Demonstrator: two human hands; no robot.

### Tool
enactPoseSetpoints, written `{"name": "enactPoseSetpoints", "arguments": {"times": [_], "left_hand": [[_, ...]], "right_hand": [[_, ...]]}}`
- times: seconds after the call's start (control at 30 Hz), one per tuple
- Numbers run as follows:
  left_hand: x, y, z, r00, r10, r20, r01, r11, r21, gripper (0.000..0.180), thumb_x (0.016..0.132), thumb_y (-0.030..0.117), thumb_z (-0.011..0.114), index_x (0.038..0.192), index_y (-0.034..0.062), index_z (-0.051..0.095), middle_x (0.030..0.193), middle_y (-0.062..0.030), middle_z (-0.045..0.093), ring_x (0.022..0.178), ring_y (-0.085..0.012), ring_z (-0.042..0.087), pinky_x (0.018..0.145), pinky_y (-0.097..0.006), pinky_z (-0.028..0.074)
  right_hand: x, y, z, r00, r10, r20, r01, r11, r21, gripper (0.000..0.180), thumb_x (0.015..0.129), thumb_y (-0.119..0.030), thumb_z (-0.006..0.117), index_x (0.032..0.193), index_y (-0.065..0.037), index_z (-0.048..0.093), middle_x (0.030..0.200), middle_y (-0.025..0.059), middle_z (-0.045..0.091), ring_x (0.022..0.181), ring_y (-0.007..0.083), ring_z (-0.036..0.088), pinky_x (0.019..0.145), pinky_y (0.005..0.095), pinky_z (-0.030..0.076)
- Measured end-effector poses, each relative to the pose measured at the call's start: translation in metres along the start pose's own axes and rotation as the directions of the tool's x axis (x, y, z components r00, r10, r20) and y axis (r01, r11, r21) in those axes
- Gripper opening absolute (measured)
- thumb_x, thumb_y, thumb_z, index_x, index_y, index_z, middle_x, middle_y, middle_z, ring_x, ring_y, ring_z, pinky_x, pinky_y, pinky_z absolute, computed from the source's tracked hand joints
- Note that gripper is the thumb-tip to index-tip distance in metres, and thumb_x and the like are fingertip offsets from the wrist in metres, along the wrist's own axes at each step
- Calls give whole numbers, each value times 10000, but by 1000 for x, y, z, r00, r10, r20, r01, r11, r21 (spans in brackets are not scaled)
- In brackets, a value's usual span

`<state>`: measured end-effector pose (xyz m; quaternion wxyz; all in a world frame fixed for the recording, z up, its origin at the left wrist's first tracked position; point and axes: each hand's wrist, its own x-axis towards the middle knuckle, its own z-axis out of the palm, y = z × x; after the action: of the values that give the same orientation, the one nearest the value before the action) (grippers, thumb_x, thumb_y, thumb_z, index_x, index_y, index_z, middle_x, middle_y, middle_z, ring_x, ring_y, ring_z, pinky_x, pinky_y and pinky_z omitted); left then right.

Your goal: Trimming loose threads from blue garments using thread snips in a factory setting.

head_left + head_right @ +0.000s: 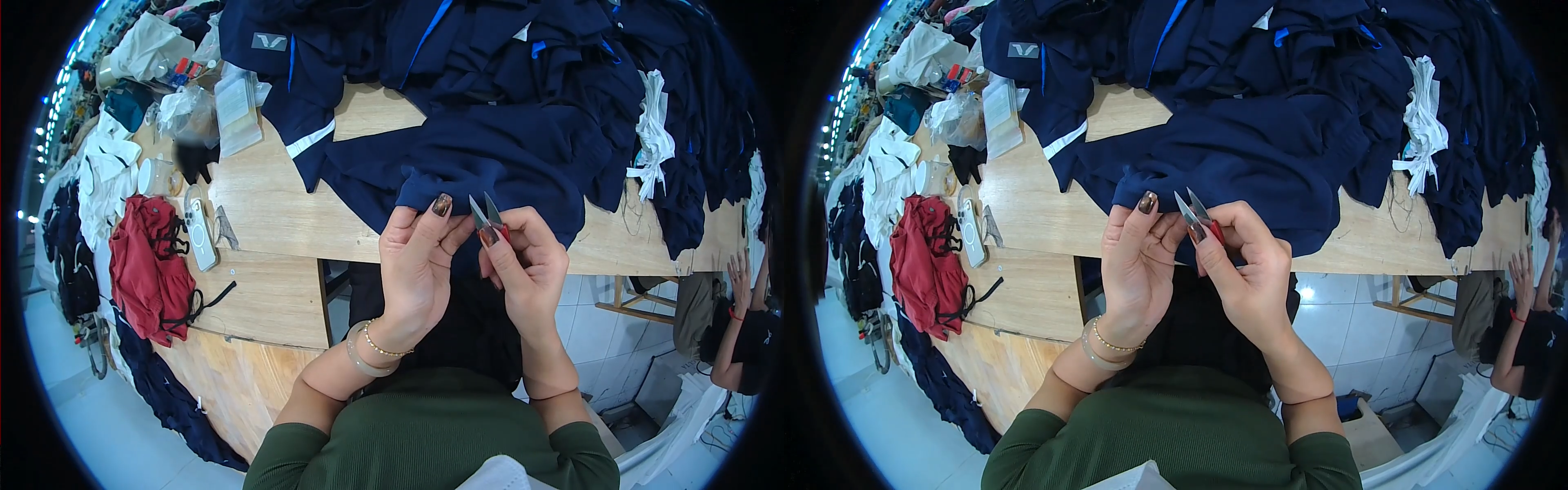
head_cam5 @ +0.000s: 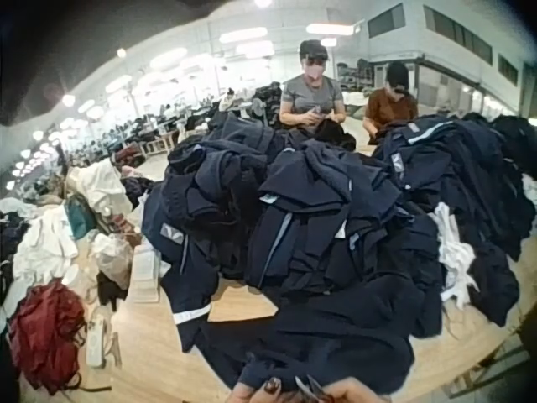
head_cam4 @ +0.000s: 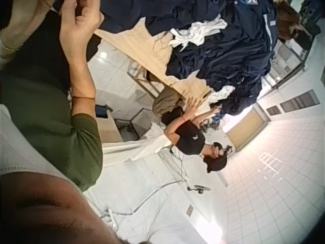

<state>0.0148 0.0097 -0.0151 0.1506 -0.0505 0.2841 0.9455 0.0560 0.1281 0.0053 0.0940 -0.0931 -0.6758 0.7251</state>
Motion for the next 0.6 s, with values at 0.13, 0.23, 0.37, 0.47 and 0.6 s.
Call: {"name": "enactPoseSetpoints", "arguments": {"times": [0.13, 0.23, 0.37, 0.47, 0.6], "left_hand": [[0, 1, 0, 1000, -6, -3, 6, 1000, 12, 143, 968, 73, 535, 1091, 15, 578, 1057, -97, 655, 973, -173, 654, 910, -333, 540], [1, 0, -2, 1000, -14, 16, 14, 1000, 20, 150, 969, 76, 534, 1099, 15, 576, 1059, -96, 657, 980, -174, 653, 912, -335, 540], [1, 0, 0, 1000, -9, 14, 9, 1000, 1, 140, 971, 75, 529, 1087, 13, 576, 1044, -93, 661, 972, -175, 658, 925, -349, 542], [2, -1, -3, 1000, -17, -4, 17, 1000, -4, 124, 972, 71, 524, 1066, 8, 575, 1026, -92, 663, 956, -176, 665, 939, -366, 542], [2, -1, -4, 999, 32, 34, -31, 999, -36, 117, 972, 64, 520, 1055, 1, 574, 1016, -90, 662, 948, -172, 667, 939, -379, 546]], "right_hand": [[0, -1, 1, 1000, 21, 2, -21, 1000, 22, 65, 929, -40, 594, 914, 20, 573, 653, 15, 588, 566, 34, 524, 526, 172, 393], [0, 1, 1, 1000, -4, 0, 4, 1000, 27, 64, 926, -36, 595, 925, 23, 570, 655, 13, 588, 568, 33, 522, 533, 172, 397], [-1, 3, 0, 994, -112, -18, 112, 993, 47, 70, 938, -34, 573, 969, 29, 569, 745, 30, 600, 633, 49, 538, 579, 174, 409], [4, 5, -1, 969, -228, -99, 233, 972, 39, 117, 954, -49, 550, 1033, 35, 574, 831, 50, 595, 689, 62, 527, 626, 179, 416], [18, 9, -24, 913, -392, -110, 371, 913, -172, 179, 926, -70, 584, 1085, 10, 600, 890, 59, 583, 741, 103, 489, 688, 205, 414]]}}
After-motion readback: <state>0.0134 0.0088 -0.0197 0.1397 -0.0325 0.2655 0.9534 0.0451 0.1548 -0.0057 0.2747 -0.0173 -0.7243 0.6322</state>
